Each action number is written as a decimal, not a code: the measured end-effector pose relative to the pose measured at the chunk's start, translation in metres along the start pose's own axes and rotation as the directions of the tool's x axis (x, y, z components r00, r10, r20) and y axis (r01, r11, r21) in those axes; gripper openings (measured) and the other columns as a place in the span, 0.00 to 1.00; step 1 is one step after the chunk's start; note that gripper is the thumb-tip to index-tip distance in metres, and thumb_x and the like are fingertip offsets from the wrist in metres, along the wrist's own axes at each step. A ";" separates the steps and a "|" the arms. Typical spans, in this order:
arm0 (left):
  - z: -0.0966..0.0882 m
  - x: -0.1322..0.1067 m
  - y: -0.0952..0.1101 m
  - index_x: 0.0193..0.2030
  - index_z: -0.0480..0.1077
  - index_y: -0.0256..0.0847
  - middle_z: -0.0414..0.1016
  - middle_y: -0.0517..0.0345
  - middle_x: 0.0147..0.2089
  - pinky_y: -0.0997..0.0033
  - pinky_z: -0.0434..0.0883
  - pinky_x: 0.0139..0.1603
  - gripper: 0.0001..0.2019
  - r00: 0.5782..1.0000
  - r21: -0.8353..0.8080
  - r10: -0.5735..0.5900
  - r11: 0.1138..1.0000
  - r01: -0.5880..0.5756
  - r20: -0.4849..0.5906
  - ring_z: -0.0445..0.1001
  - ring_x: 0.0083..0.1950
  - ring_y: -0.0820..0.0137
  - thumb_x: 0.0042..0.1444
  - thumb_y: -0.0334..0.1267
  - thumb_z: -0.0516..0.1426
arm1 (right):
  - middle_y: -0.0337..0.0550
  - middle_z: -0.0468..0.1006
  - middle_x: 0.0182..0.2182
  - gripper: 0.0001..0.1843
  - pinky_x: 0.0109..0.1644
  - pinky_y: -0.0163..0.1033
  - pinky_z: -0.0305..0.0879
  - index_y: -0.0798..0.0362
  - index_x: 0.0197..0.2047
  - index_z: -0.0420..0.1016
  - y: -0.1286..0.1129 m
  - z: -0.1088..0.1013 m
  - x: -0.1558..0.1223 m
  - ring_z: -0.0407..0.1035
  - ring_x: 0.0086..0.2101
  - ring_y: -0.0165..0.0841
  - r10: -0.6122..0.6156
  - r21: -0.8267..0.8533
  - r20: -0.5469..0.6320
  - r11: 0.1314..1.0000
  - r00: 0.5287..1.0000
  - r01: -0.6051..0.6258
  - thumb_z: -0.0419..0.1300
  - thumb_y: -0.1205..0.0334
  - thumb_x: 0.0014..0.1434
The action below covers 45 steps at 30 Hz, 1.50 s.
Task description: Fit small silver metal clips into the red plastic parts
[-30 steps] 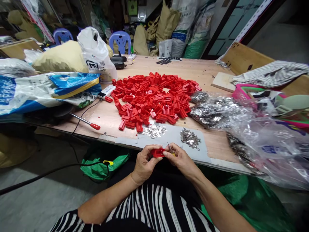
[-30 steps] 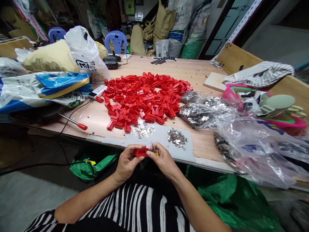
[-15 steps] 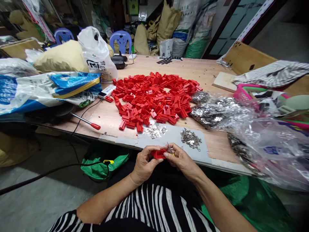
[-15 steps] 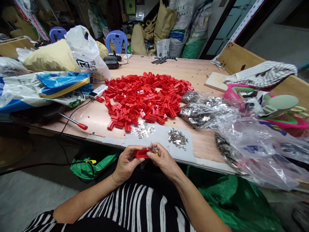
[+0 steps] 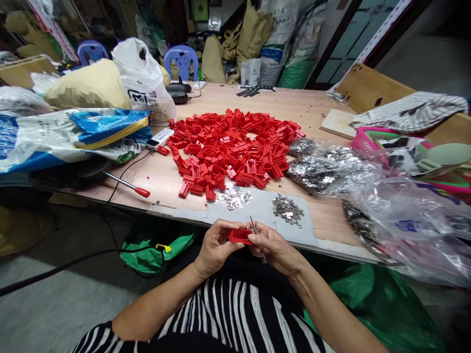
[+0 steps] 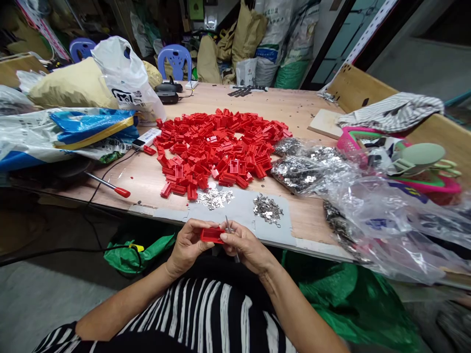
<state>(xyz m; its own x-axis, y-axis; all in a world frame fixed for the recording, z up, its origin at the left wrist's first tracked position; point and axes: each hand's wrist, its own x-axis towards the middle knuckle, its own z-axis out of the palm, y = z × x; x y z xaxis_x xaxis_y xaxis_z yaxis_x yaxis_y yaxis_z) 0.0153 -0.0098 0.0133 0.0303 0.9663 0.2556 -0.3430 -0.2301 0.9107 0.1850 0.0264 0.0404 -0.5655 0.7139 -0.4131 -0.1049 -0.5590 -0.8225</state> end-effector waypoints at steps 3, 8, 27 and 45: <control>-0.001 0.001 -0.001 0.43 0.68 0.40 0.78 0.51 0.47 0.61 0.74 0.52 0.14 1.000 -0.015 -0.012 1.000 0.012 -0.016 0.77 0.49 0.64 0.50 0.33 0.65 | 0.31 0.62 0.22 0.23 0.24 0.31 0.41 0.51 0.39 0.64 0.002 0.001 0.001 0.51 0.20 0.23 0.003 0.037 0.017 0.999 1.000 -0.004 0.68 0.50 0.47; -0.004 0.001 -0.005 0.44 0.68 0.40 0.77 0.50 0.49 0.60 0.73 0.54 0.14 1.000 0.018 -0.009 1.000 0.010 -0.030 0.77 0.51 0.64 0.51 0.33 0.64 | 0.32 0.64 0.20 0.22 0.23 0.31 0.41 0.50 0.41 0.63 -0.001 -0.003 0.004 0.53 0.20 0.24 -0.034 -0.051 -0.019 0.998 0.999 0.033 0.65 0.45 0.51; -0.010 0.000 -0.010 0.48 0.69 0.42 0.76 0.51 0.51 0.61 0.73 0.54 0.14 0.998 0.325 0.035 0.946 -0.016 -0.052 0.76 0.52 0.65 0.54 0.34 0.61 | 0.36 0.68 0.27 0.19 0.18 0.30 0.39 0.51 0.38 0.65 -0.009 -0.008 0.000 0.51 0.19 0.23 -0.079 -0.319 -0.162 0.948 0.984 0.024 0.60 0.43 0.55; -0.010 0.009 -0.002 0.47 0.70 0.39 0.76 0.52 0.48 0.68 0.72 0.50 0.15 0.974 0.125 -0.107 0.983 0.133 -0.198 0.75 0.48 0.67 0.52 0.34 0.62 | 0.48 0.77 0.39 0.09 0.44 0.42 0.62 0.52 0.41 0.73 -0.032 -0.042 0.057 0.70 0.39 0.39 -0.546 -0.994 -0.097 0.092 0.832 -0.056 0.53 0.65 0.59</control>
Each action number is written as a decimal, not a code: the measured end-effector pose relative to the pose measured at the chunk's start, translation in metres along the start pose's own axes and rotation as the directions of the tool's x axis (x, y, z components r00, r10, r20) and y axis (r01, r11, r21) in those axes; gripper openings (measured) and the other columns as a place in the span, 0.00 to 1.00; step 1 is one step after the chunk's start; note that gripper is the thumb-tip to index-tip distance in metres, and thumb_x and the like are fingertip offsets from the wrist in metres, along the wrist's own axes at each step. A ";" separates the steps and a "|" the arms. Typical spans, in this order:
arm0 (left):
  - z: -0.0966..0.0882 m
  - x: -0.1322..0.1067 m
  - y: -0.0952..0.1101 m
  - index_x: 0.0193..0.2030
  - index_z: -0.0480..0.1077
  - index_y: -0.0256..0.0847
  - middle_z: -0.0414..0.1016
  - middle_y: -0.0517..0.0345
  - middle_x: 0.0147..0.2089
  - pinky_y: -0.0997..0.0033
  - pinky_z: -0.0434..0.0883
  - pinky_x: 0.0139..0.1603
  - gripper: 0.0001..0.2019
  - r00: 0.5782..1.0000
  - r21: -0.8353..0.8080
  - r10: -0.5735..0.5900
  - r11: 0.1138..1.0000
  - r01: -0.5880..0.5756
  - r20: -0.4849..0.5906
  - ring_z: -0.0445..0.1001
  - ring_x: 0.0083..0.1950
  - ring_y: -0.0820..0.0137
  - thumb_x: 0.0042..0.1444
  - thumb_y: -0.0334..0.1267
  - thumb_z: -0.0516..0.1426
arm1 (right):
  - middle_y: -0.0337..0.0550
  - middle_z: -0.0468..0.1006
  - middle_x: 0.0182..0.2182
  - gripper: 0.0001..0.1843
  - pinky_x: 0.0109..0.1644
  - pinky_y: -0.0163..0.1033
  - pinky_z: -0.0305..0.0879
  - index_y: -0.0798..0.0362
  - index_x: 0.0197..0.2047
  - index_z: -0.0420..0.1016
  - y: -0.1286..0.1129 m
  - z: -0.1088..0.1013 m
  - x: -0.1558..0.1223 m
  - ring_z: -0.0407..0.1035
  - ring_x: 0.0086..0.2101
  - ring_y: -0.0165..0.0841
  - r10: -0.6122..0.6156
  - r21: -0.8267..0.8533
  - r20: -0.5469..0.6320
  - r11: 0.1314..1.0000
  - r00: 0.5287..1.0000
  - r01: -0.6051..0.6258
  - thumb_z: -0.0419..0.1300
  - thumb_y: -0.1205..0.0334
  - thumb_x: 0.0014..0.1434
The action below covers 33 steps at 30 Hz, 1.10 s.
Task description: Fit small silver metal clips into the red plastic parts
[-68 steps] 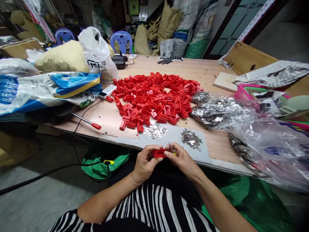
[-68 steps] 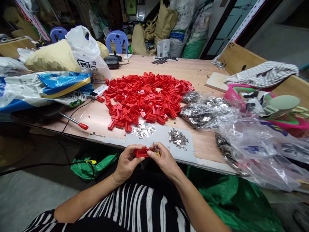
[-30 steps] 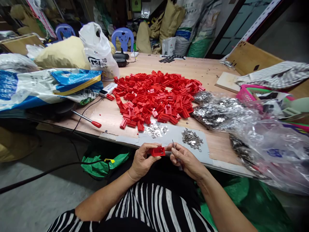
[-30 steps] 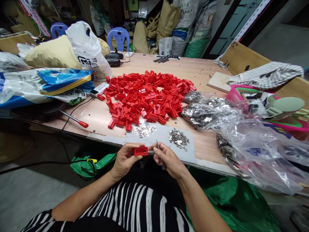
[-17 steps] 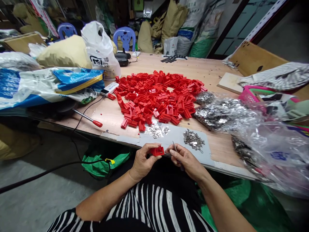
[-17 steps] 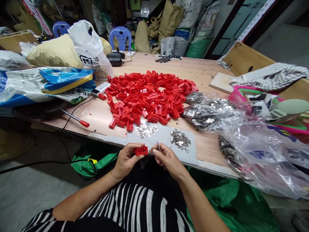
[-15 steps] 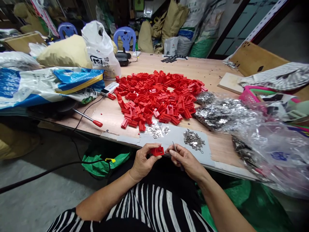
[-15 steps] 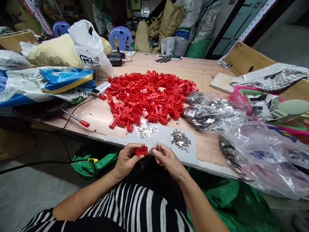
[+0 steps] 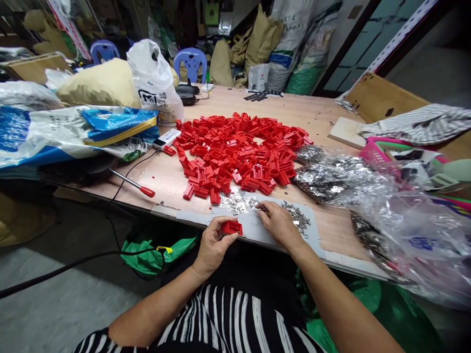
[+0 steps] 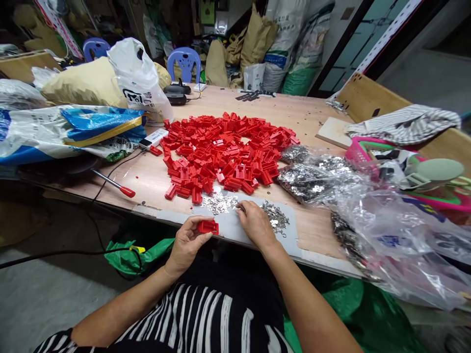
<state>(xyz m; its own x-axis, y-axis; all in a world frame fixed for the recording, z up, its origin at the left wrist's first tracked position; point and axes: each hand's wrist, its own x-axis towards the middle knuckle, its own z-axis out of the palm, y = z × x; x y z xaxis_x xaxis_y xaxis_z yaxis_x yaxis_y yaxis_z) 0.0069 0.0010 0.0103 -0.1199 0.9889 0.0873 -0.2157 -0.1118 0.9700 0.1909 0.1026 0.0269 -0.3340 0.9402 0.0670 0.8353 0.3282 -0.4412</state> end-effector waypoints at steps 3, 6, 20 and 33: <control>-0.002 0.001 0.001 0.46 0.69 0.39 0.76 0.52 0.48 0.69 0.72 0.49 0.15 0.999 -0.046 -0.029 0.999 0.027 -0.039 0.75 0.48 0.68 0.51 0.34 0.62 | 0.49 0.77 0.41 0.09 0.45 0.42 0.61 0.52 0.42 0.72 -0.002 0.006 0.010 0.70 0.41 0.39 -0.005 -0.082 -0.002 0.997 1.000 0.005 0.53 0.65 0.60; -0.004 0.002 -0.001 0.47 0.68 0.39 0.75 0.52 0.49 0.68 0.72 0.50 0.15 0.997 -0.062 -0.046 0.997 0.043 -0.054 0.75 0.48 0.68 0.51 0.34 0.62 | 0.49 0.77 0.42 0.08 0.43 0.41 0.61 0.52 0.43 0.71 -0.005 0.009 0.015 0.70 0.41 0.39 0.005 -0.112 0.002 0.994 1.000 -0.005 0.54 0.64 0.60; -0.003 0.004 -0.002 0.46 0.68 0.40 0.75 0.53 0.49 0.69 0.71 0.50 0.15 0.995 -0.120 -0.095 0.989 0.089 -0.041 0.74 0.47 0.69 0.51 0.33 0.62 | 0.36 0.72 0.26 0.06 0.33 0.36 0.58 0.50 0.33 0.68 0.011 -0.002 0.002 0.65 0.28 0.32 0.045 0.208 0.083 0.976 0.996 -0.061 0.55 0.57 0.57; 0.005 0.004 -0.002 0.46 0.68 0.40 0.75 0.53 0.48 0.69 0.71 0.51 0.15 0.996 -0.084 -0.088 0.993 0.088 0.007 0.74 0.47 0.70 0.51 0.33 0.63 | 0.34 0.69 0.22 0.16 0.25 0.33 0.55 0.53 0.34 0.70 -0.010 -0.005 -0.017 0.62 0.21 0.26 0.095 0.677 0.286 0.684 0.953 -0.272 0.61 0.49 0.52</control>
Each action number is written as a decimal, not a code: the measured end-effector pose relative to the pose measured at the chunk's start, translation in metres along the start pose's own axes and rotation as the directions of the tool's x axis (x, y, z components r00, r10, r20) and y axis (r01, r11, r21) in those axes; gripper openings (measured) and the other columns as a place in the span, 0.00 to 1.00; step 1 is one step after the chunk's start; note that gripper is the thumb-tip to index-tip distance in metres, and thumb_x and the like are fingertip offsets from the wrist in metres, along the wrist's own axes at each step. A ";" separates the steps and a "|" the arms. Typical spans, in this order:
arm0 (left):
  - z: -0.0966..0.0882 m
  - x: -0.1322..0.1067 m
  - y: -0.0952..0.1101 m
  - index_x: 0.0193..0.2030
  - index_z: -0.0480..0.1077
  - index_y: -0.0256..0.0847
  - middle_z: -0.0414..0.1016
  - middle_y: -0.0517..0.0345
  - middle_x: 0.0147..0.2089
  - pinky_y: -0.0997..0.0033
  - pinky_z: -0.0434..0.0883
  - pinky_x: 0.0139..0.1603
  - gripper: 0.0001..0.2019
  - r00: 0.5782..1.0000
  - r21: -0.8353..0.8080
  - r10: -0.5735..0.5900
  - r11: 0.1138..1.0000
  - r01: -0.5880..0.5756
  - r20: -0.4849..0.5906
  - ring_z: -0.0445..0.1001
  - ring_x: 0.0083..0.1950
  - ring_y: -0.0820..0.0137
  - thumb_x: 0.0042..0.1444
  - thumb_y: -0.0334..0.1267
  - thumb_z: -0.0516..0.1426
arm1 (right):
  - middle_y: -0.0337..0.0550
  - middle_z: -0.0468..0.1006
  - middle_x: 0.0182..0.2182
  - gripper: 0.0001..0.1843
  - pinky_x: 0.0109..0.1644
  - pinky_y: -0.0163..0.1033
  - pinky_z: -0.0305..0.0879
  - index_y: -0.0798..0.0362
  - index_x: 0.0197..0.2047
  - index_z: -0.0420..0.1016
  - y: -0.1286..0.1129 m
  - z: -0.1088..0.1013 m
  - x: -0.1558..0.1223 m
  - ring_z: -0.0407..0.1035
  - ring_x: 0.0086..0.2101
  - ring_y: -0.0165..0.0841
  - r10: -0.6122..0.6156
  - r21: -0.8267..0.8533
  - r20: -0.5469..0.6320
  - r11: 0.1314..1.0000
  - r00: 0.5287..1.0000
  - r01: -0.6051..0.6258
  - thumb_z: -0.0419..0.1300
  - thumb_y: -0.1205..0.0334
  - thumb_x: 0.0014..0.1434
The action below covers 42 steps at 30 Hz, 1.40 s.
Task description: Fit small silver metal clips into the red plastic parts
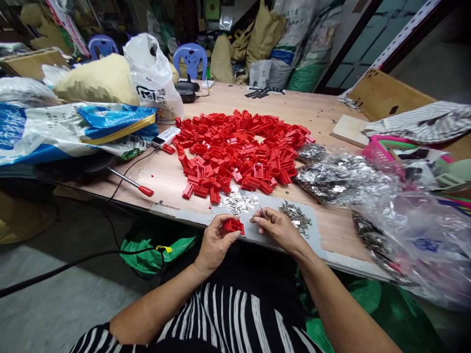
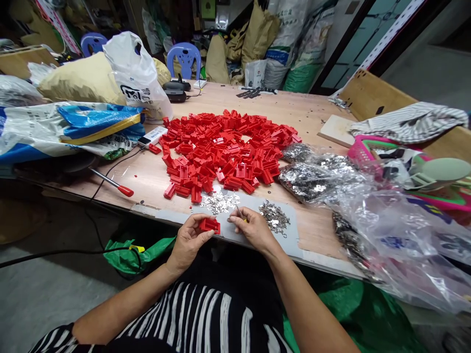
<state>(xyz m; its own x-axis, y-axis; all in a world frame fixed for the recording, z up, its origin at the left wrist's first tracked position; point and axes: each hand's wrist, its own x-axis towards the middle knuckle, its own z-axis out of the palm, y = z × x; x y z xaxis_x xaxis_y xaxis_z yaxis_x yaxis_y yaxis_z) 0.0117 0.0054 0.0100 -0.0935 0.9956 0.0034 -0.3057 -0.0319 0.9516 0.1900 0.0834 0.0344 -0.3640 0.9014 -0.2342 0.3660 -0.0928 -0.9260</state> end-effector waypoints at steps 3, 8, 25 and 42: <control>0.003 0.001 0.000 0.46 0.68 0.39 0.74 0.53 0.48 0.69 0.71 0.50 0.15 1.000 0.021 0.012 1.000 -0.013 0.010 0.74 0.46 0.70 0.51 0.34 0.63 | 0.31 0.64 0.20 0.17 0.23 0.32 0.50 0.53 0.34 0.70 -0.002 0.005 -0.006 0.57 0.20 0.24 0.051 0.130 0.025 0.990 0.998 -0.054 0.62 0.47 0.51; 0.005 0.000 -0.001 0.47 0.69 0.40 0.74 0.53 0.48 0.69 0.72 0.49 0.15 0.998 0.093 0.044 0.995 -0.048 0.040 0.74 0.46 0.69 0.52 0.35 0.62 | 0.32 0.66 0.23 0.18 0.25 0.32 0.54 0.53 0.33 0.69 0.002 0.012 -0.013 0.59 0.21 0.25 0.069 0.205 -0.005 0.976 0.998 -0.067 0.65 0.48 0.48; 0.006 -0.004 -0.002 0.53 0.69 0.42 0.75 0.52 0.49 0.65 0.71 0.54 0.18 0.985 0.172 0.033 0.983 -0.062 0.168 0.75 0.49 0.66 0.55 0.35 0.60 | 0.34 0.68 0.27 0.16 0.31 0.33 0.59 0.52 0.38 0.68 0.006 0.020 -0.026 0.61 0.27 0.28 -0.027 0.069 0.019 0.997 0.999 0.025 0.62 0.50 0.53; -0.003 0.004 0.000 0.51 0.69 0.41 0.75 0.52 0.47 0.66 0.71 0.50 0.18 0.990 0.177 0.009 0.984 -0.034 0.140 0.75 0.46 0.66 0.53 0.36 0.62 | 0.43 0.72 0.36 0.17 0.30 0.36 0.64 0.49 0.50 0.73 0.011 0.009 -0.038 0.67 0.27 0.30 -0.118 -0.187 0.011 0.975 0.993 0.118 0.52 0.53 0.62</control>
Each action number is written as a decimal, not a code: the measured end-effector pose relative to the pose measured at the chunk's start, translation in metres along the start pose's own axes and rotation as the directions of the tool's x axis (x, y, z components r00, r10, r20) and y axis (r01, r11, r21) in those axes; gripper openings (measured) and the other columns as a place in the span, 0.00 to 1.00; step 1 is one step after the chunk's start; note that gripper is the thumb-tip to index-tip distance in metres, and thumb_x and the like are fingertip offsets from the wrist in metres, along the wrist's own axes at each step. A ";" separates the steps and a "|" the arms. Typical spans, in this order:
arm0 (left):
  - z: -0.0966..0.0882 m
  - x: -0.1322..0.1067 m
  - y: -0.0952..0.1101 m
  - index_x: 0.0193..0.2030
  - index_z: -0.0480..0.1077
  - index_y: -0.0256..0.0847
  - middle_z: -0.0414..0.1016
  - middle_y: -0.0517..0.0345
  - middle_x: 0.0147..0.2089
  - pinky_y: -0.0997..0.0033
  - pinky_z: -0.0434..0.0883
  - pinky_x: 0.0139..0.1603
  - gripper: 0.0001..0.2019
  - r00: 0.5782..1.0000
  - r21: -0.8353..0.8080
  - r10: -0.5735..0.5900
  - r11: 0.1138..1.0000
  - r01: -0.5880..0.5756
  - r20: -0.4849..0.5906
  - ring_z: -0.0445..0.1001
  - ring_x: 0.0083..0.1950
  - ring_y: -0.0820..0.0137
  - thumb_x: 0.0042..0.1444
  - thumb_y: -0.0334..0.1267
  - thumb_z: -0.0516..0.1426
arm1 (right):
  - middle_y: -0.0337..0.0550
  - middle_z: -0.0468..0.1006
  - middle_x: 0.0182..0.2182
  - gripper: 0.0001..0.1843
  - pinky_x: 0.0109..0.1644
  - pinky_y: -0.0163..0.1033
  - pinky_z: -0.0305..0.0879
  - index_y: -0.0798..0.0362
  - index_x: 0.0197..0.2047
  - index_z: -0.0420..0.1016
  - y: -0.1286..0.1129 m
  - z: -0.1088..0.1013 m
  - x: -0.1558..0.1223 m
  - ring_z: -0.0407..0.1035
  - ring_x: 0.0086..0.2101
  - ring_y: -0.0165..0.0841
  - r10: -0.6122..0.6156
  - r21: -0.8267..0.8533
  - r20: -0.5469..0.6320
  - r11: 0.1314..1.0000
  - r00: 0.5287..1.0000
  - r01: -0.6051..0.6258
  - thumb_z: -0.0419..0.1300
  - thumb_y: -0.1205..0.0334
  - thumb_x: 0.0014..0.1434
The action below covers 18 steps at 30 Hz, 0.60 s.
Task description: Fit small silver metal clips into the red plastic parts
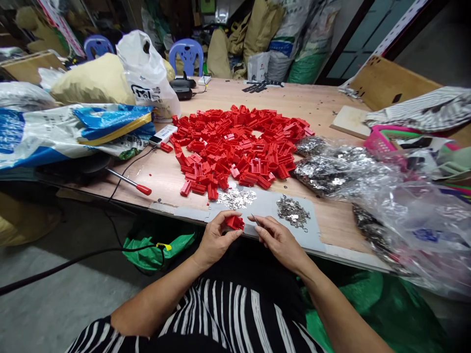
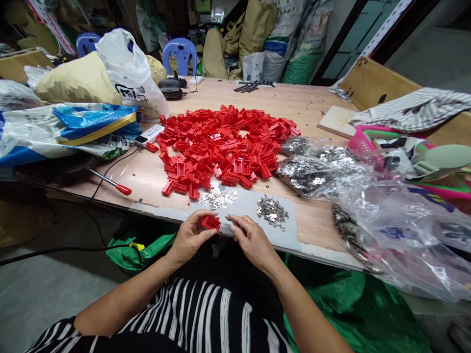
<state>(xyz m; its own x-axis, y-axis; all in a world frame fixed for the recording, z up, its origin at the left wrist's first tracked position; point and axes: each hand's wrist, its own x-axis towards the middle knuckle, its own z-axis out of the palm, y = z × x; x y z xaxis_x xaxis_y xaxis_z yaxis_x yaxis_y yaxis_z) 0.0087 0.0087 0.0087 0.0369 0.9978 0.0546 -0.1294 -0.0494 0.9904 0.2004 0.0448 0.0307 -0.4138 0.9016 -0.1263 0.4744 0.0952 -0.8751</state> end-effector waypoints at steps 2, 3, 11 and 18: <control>-0.005 0.004 0.000 0.50 0.70 0.41 0.76 0.52 0.46 0.65 0.71 0.51 0.16 0.997 0.219 0.079 0.972 -0.079 0.012 0.75 0.46 0.66 0.53 0.35 0.61 | 0.42 0.74 0.33 0.17 0.32 0.37 0.65 0.48 0.52 0.72 0.000 0.002 0.002 0.68 0.26 0.31 -0.009 -0.077 -0.002 0.997 1.000 0.009 0.53 0.54 0.62; -0.008 0.006 0.000 0.50 0.70 0.42 0.76 0.52 0.47 0.64 0.70 0.52 0.16 0.994 0.312 0.109 0.944 -0.111 0.024 0.75 0.47 0.66 0.53 0.34 0.60 | 0.41 0.75 0.32 0.17 0.33 0.38 0.65 0.48 0.52 0.72 0.000 0.003 0.003 0.68 0.26 0.31 -0.013 -0.116 -0.007 0.993 1.000 0.012 0.53 0.55 0.62; -0.020 0.020 -0.009 0.53 0.70 0.45 0.77 0.53 0.50 0.62 0.70 0.55 0.19 0.972 0.530 0.180 0.815 -0.233 0.151 0.74 0.52 0.64 0.53 0.31 0.59 | 0.43 0.79 0.38 0.11 0.44 0.41 0.66 0.48 0.44 0.76 -0.006 0.009 0.010 0.72 0.39 0.36 -0.132 -0.297 0.001 0.946 0.991 0.126 0.54 0.61 0.61; -0.024 0.024 -0.009 0.52 0.71 0.46 0.78 0.56 0.49 0.63 0.71 0.55 0.21 0.966 0.505 0.181 0.826 -0.250 0.182 0.75 0.51 0.65 0.51 0.29 0.60 | 0.44 0.78 0.39 0.13 0.45 0.41 0.66 0.47 0.44 0.77 -0.004 0.009 0.011 0.72 0.39 0.36 -0.171 -0.331 0.047 0.927 0.984 0.177 0.53 0.64 0.61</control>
<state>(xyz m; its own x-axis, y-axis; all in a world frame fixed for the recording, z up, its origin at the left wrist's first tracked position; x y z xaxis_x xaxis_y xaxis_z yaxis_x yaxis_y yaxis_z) -0.0127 0.0338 -0.0015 0.1930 0.9473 0.2557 0.3843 -0.3128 0.8686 0.1870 0.0508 0.0290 -0.5248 0.8512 0.0032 0.6241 0.3873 -0.6786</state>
